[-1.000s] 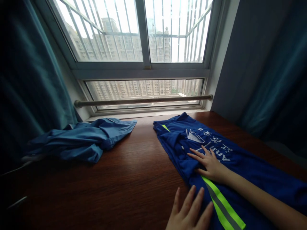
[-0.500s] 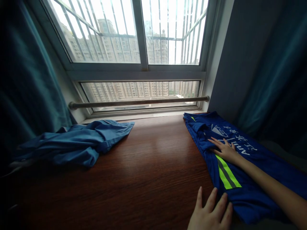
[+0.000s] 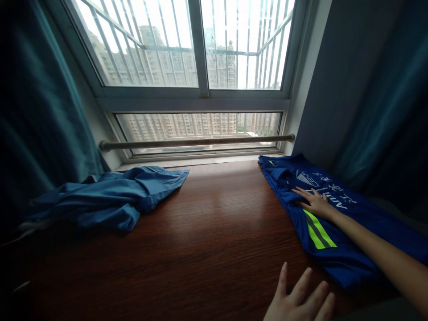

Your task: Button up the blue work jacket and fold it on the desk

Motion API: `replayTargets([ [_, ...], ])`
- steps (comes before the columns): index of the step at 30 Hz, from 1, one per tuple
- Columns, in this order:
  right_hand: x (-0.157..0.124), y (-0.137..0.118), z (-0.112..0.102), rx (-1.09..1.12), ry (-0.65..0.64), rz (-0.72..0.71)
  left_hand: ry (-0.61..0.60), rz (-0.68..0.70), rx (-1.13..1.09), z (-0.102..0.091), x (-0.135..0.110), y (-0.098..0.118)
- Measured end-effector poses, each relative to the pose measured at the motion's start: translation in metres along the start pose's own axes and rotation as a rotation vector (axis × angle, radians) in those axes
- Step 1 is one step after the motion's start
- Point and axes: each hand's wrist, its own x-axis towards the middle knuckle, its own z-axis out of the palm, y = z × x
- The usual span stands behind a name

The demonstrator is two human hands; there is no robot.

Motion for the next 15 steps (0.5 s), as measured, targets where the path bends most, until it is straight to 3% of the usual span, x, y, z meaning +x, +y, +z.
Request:
replayTargets([
  [6,0.001,0.010,0.003,0.012,0.008,-0.015,0.107,-0.029,0.049,-0.004,-0.003,0.001],
  [15,-0.012,0.021,0.009,0.079,0.146,-0.056,0.085,0.005,0.073,0.000,-0.009,0.006],
])
